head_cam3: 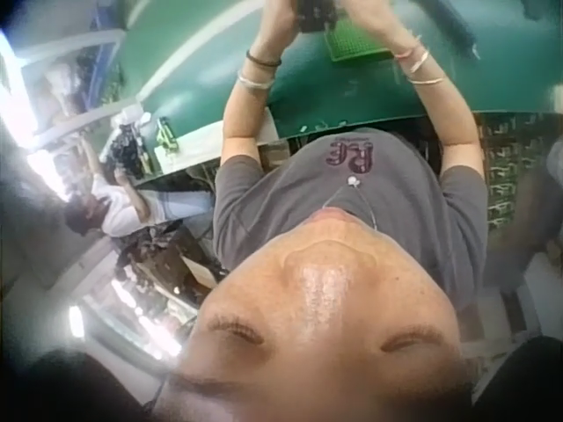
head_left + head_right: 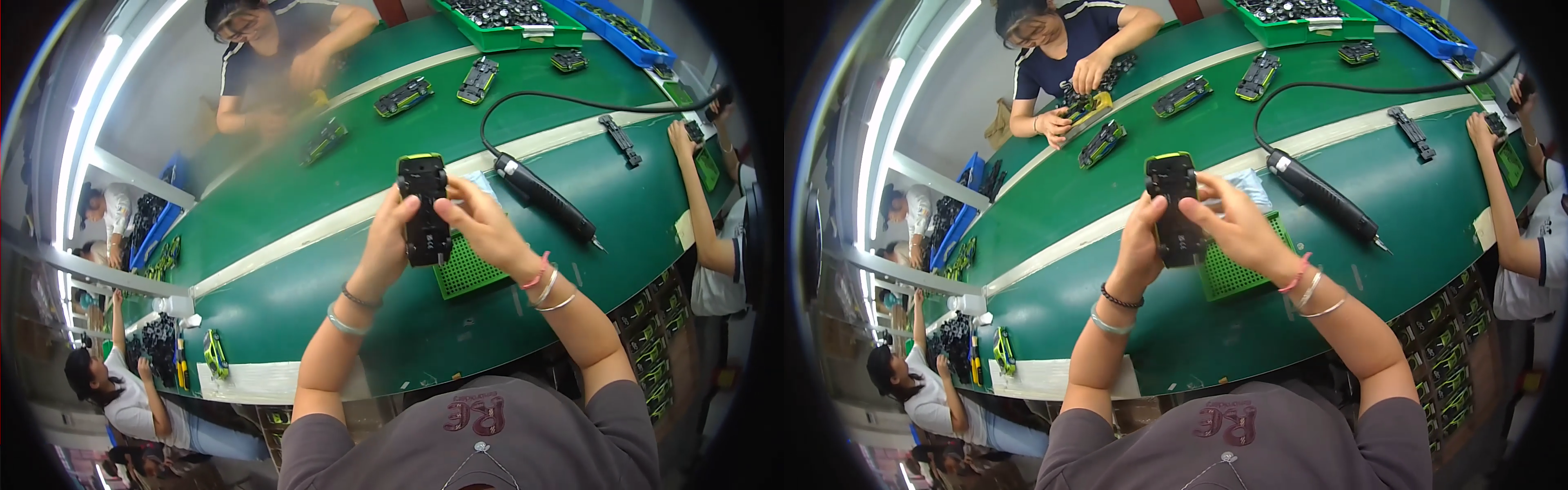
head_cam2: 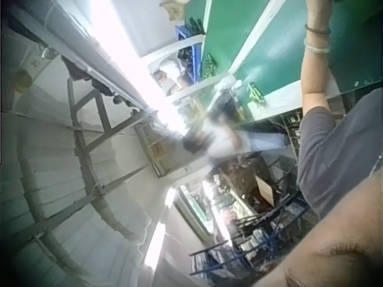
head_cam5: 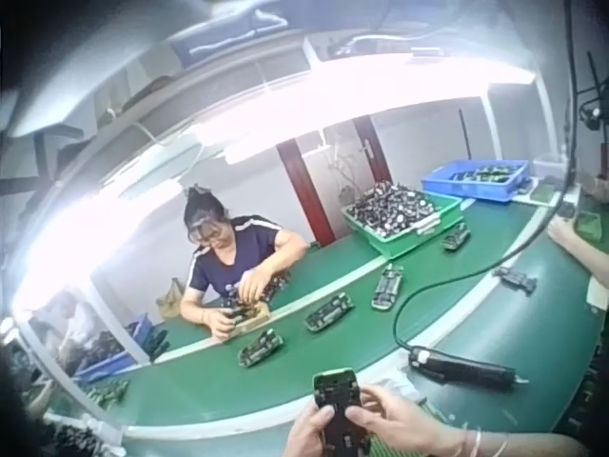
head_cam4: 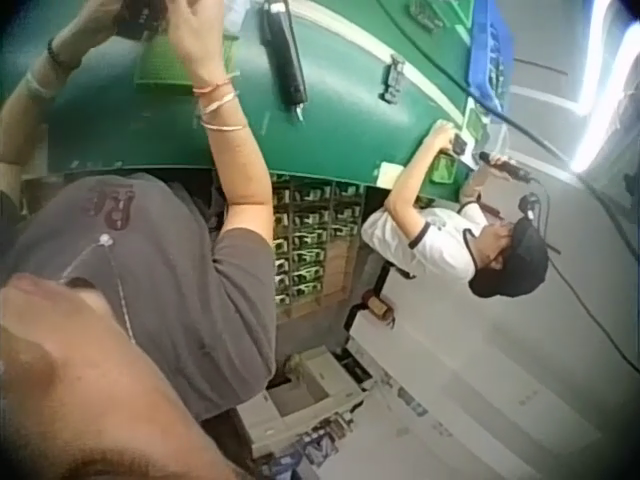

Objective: The person assembles toy cars by taking car components from a conveyor belt, driving screws into their undersides using an electric screwdriver, and placing the assembled cars into a storage tray.

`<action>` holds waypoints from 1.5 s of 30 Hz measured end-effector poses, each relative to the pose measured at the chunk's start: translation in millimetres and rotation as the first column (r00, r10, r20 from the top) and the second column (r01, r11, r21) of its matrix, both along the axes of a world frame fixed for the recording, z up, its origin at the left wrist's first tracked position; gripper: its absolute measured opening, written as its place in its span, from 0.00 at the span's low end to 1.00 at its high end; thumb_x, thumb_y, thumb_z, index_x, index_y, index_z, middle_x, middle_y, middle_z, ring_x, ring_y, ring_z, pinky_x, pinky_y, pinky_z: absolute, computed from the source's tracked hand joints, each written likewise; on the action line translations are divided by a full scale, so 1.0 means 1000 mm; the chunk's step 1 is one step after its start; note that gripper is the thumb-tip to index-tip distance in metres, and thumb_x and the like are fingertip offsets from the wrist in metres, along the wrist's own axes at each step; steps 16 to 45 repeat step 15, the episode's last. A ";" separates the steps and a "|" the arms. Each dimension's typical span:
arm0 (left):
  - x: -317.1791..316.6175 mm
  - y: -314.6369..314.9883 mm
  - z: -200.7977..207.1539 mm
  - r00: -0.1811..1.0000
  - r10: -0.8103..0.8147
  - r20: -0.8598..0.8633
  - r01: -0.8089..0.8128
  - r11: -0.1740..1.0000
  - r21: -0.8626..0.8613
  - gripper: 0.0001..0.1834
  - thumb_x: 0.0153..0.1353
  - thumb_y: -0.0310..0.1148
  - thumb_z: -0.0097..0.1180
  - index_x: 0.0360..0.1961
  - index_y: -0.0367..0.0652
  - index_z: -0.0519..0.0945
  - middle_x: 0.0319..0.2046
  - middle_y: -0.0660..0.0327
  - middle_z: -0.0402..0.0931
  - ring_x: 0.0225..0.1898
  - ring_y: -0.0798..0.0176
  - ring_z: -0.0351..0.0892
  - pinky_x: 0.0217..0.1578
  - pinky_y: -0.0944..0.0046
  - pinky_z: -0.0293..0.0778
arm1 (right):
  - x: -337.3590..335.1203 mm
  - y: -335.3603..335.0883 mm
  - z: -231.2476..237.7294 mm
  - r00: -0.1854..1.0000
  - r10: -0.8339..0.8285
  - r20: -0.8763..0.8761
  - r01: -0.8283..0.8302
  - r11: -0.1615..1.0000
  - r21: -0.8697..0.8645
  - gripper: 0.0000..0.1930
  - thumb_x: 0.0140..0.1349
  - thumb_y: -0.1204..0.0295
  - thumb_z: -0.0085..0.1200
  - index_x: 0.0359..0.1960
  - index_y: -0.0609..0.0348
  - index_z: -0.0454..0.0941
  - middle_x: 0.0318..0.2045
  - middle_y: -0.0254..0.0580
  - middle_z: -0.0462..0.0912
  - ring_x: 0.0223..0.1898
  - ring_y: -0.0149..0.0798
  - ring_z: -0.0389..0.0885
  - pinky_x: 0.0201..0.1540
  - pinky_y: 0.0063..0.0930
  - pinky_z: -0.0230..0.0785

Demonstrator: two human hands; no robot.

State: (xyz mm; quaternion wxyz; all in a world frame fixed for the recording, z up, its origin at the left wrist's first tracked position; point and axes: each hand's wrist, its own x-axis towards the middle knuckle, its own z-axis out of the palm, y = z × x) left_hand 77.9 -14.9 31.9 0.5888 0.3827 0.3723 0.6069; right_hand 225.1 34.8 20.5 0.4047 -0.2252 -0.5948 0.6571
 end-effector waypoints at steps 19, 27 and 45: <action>0.019 -0.008 -0.010 0.988 0.109 -0.107 -0.091 0.982 0.165 0.17 0.64 0.34 0.45 0.51 0.36 0.67 0.42 0.60 0.73 0.42 0.70 0.73 0.44 0.71 0.70 | -0.006 -0.012 -0.004 0.984 -0.019 -0.176 0.012 0.999 -0.044 0.14 0.62 0.69 0.51 0.46 0.65 0.71 0.37 0.36 0.78 0.39 0.24 0.74 0.41 0.19 0.67; 0.019 -0.008 -0.010 0.988 0.109 -0.107 -0.091 0.982 0.165 0.17 0.64 0.34 0.45 0.51 0.36 0.67 0.42 0.60 0.73 0.42 0.70 0.73 0.44 0.71 0.70 | -0.006 -0.012 -0.004 0.984 -0.019 -0.176 0.012 0.999 -0.044 0.14 0.62 0.69 0.51 0.46 0.65 0.71 0.37 0.36 0.78 0.39 0.24 0.74 0.41 0.19 0.67; 0.019 -0.008 -0.010 0.988 0.109 -0.107 -0.091 0.982 0.165 0.17 0.64 0.34 0.45 0.51 0.36 0.67 0.42 0.60 0.73 0.42 0.70 0.73 0.44 0.71 0.70 | -0.006 -0.012 -0.004 0.984 -0.019 -0.176 0.012 0.999 -0.044 0.14 0.62 0.69 0.51 0.46 0.65 0.71 0.37 0.36 0.78 0.39 0.24 0.74 0.41 0.19 0.67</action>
